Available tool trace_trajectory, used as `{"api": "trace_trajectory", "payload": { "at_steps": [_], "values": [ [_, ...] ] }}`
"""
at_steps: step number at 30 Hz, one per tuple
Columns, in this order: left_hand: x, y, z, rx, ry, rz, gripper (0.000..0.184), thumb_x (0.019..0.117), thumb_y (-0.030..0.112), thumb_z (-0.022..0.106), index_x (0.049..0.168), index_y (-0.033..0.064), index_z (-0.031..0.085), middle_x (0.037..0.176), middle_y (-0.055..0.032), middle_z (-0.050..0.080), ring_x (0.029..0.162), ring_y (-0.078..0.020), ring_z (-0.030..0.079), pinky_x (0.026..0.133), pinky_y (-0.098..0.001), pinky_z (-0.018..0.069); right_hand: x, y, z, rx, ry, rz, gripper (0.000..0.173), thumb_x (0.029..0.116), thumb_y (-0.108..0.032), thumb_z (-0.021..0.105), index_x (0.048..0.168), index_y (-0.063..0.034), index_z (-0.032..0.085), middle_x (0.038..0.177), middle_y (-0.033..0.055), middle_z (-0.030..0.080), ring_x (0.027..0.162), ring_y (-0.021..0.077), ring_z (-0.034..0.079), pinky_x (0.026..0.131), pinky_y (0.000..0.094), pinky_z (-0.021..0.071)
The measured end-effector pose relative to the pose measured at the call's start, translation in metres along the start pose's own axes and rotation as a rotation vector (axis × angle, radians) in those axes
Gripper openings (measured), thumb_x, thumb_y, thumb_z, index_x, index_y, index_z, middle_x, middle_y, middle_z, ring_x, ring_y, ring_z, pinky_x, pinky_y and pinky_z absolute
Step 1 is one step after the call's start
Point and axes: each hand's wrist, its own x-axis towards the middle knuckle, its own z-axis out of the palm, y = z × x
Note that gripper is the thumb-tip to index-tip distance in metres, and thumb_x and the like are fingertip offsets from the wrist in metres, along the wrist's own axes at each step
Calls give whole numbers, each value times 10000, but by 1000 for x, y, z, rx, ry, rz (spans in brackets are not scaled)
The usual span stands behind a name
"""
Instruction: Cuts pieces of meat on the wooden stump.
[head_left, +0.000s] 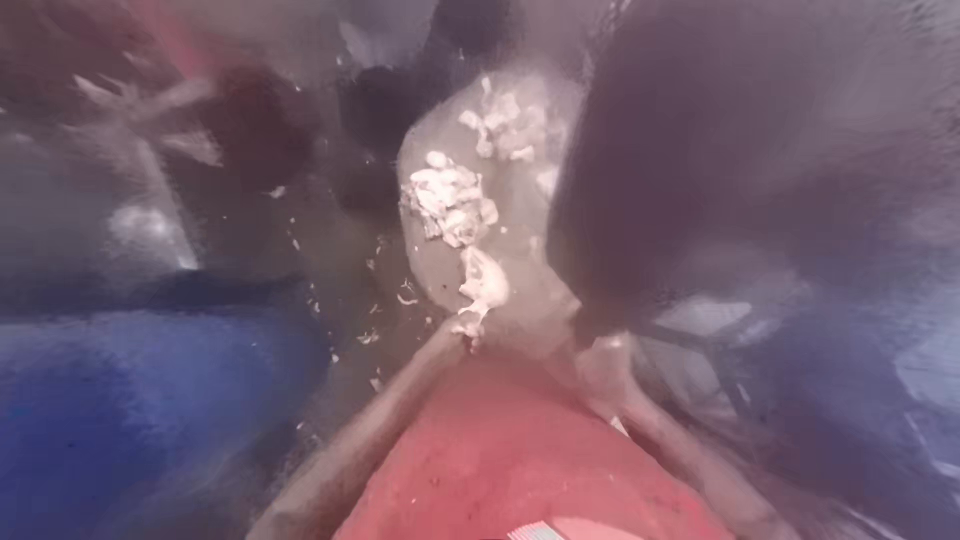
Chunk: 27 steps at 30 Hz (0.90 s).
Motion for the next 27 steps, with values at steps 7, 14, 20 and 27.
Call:
{"api": "trace_trajectory", "payload": {
  "at_steps": [7,14,20,27],
  "values": [
    [-15,3,-12,-74,40,-90,244,1101,264,383,1048,126,578,696,-17,589,535,-111,553,490,-252,489,-4,119,-3,-815,-577,683,576,1094,-517,309,1350,-85,590,1134,172,697,1069,313,682,959,544,533],
    [-57,-2,-35,-101,79,-25,258,1102,261,377,1089,131,599,719,3,592,569,-92,551,520,-234,482,-11,89,19,-477,-463,499,575,1088,-469,326,1301,-8,595,977,95,674,883,146,655,844,363,567],
    [-83,67,2,859,316,19,347,1073,335,492,1253,62,609,854,-58,668,691,-140,644,658,-343,569,-15,136,-41,-657,-409,735,529,1118,-420,313,1326,-26,598,1097,181,684,984,271,682,919,466,552],
    [-8,77,50,1486,388,92,466,1033,416,543,1277,31,642,1143,-228,689,1093,-391,666,961,-621,504,-1,47,11,-442,-144,281,556,1077,-393,405,1424,25,528,1210,162,682,1083,163,665,987,353,545]
  ]
}}
